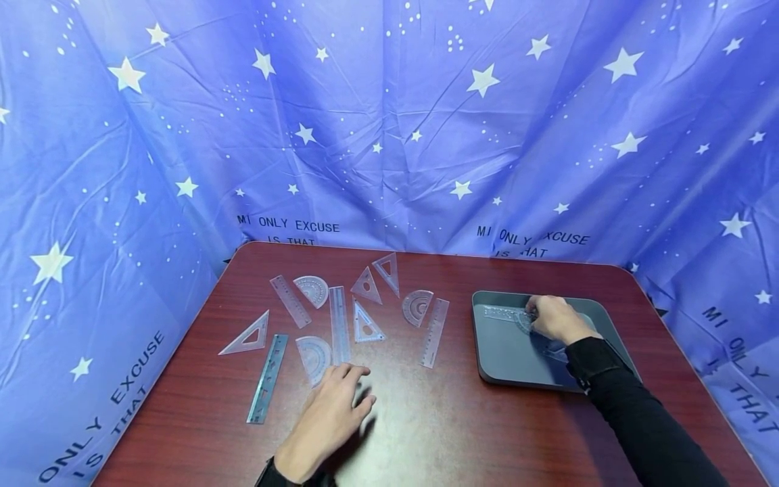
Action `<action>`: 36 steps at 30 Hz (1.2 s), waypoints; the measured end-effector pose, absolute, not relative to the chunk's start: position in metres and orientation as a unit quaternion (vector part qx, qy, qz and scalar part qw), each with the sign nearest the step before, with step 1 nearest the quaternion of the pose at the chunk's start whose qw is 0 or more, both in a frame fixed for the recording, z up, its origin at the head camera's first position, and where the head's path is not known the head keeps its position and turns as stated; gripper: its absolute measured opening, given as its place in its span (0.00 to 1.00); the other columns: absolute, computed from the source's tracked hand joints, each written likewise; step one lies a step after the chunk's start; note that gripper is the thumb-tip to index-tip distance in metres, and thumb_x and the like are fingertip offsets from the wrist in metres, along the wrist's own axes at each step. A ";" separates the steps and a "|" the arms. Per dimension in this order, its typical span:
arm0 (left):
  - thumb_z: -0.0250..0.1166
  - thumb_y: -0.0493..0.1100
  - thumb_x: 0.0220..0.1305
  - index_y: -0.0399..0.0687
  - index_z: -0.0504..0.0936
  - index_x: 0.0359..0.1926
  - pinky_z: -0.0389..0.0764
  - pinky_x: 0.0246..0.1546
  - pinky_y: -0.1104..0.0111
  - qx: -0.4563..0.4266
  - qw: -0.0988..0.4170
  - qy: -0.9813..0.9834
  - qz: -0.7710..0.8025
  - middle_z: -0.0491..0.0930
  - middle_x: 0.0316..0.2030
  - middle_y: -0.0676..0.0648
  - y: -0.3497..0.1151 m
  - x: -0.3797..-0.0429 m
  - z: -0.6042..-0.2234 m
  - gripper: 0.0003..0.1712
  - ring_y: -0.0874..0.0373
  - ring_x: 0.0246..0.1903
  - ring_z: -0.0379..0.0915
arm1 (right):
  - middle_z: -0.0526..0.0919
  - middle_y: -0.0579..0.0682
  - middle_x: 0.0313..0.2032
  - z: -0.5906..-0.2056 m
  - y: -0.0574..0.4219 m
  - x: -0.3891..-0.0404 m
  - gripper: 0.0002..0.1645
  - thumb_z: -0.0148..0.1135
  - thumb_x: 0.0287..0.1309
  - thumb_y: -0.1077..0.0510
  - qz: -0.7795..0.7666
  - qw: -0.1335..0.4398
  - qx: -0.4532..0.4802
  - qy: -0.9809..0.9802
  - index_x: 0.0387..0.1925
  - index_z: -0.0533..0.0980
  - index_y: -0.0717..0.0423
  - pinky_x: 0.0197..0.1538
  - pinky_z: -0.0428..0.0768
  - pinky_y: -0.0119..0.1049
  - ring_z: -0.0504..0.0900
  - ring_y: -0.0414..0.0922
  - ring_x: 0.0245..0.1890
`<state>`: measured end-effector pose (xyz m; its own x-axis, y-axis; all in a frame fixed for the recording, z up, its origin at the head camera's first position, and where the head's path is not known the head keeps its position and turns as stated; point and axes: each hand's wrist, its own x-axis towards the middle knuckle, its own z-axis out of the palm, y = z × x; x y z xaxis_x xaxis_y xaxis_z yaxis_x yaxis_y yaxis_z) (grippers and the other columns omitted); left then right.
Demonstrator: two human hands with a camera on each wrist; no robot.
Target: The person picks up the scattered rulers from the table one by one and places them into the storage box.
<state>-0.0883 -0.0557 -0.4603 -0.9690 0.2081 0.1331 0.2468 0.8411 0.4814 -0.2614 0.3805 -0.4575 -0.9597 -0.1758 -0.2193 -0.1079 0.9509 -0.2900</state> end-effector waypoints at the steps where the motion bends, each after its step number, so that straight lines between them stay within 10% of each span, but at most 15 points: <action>1: 0.76 0.47 0.65 0.43 0.86 0.59 0.85 0.53 0.49 -0.111 0.032 -0.959 -0.260 0.86 0.54 0.41 -0.058 -0.089 -0.460 0.24 0.45 0.53 0.81 | 0.86 0.67 0.39 -0.456 0.381 -0.261 0.27 0.67 0.48 0.72 -0.139 0.126 -0.074 0.979 0.54 0.79 0.77 0.40 0.88 0.52 0.85 0.57 0.38; 13: 0.74 0.44 0.66 0.35 0.82 0.62 0.80 0.62 0.42 -0.005 0.033 -0.956 -0.290 0.80 0.60 0.33 -0.093 -0.098 -0.461 0.27 0.37 0.61 0.75 | 0.82 0.77 0.56 -0.418 0.364 -0.243 0.31 0.73 0.62 0.62 -0.149 0.081 -0.133 0.977 0.61 0.76 0.75 0.58 0.80 0.71 0.80 0.76 0.57; 36: 0.69 0.42 0.63 0.19 0.69 0.64 0.75 0.51 0.34 0.178 0.029 -0.956 -0.233 0.70 0.55 0.19 -0.140 -0.104 -0.478 0.37 0.22 0.57 0.68 | 0.82 0.64 0.63 -0.390 0.244 -0.141 0.28 0.76 0.64 0.55 -0.197 -0.023 -0.244 0.949 0.62 0.81 0.59 0.66 0.78 0.66 0.81 0.65 0.65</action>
<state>-0.1040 -0.1399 -0.4777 -0.9347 -0.3542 -0.0286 -0.3276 0.8278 0.4553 -0.1411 0.2440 -0.3903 -0.8799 -0.4540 0.1406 -0.4724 0.8031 -0.3632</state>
